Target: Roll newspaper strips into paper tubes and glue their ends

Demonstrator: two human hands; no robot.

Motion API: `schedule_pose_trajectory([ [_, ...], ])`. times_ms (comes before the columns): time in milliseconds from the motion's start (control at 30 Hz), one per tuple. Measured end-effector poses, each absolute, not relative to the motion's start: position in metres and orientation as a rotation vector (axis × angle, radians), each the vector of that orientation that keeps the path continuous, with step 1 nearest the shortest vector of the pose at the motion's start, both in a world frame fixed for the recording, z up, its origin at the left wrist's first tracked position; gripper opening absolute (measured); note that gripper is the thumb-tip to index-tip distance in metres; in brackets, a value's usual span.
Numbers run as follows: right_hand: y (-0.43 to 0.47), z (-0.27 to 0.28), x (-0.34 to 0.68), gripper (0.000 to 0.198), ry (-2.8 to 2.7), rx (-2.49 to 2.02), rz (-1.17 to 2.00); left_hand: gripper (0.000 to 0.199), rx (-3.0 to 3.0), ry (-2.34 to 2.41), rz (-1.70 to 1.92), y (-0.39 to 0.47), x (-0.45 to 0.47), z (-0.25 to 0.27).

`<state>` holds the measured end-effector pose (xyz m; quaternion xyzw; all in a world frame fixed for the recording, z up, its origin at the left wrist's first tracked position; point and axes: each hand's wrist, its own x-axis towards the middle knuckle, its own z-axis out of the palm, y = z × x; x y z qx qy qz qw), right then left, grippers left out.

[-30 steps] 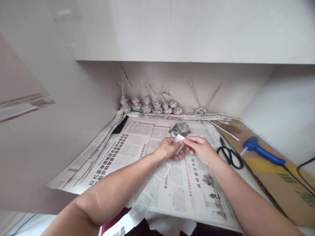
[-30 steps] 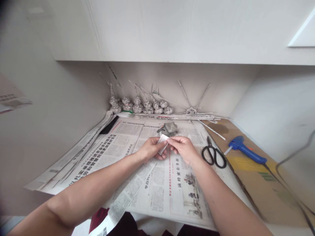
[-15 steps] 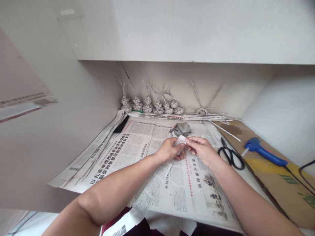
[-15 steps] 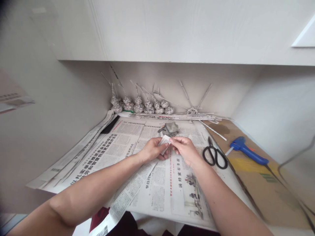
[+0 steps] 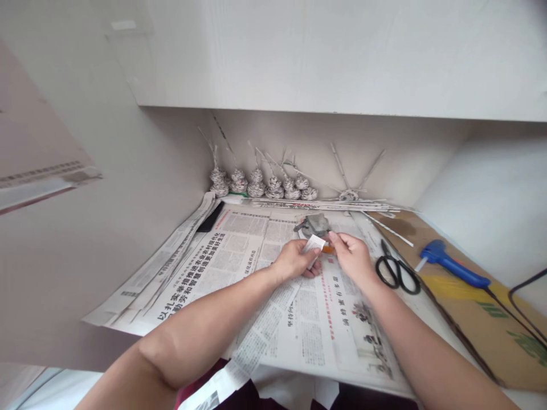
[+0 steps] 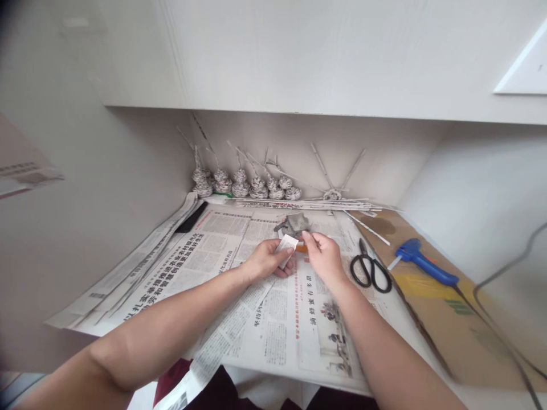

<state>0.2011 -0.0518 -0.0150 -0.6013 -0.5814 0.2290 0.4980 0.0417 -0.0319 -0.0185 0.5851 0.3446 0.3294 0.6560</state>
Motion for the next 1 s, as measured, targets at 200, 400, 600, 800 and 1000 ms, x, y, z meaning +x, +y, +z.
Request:
schedule_pose_trajectory([
  [200,-0.027,-0.007,0.207,0.048,-1.724,-1.636,-0.028,0.030,1.302,0.720,0.820,-0.034,0.042,-0.012],
  [400,0.001,0.000,0.187,0.035,-2.033,-1.989,-0.144,0.034,1.300,0.670,0.874,-0.031,0.042,-0.013],
  [600,0.000,-0.002,0.183,0.017,-2.140,-2.030,-0.209,0.031,1.274,0.704,0.934,-0.024,0.041,-0.015],
  [800,-0.003,0.004,0.186,0.024,-2.110,-2.078,-0.255,0.032,1.240,0.710,0.904,-0.024,0.041,-0.016],
  [1000,-0.010,-0.003,0.182,0.023,-2.135,-2.053,-0.277,0.038,1.238,0.685,0.869,-0.024,0.039,-0.015],
])
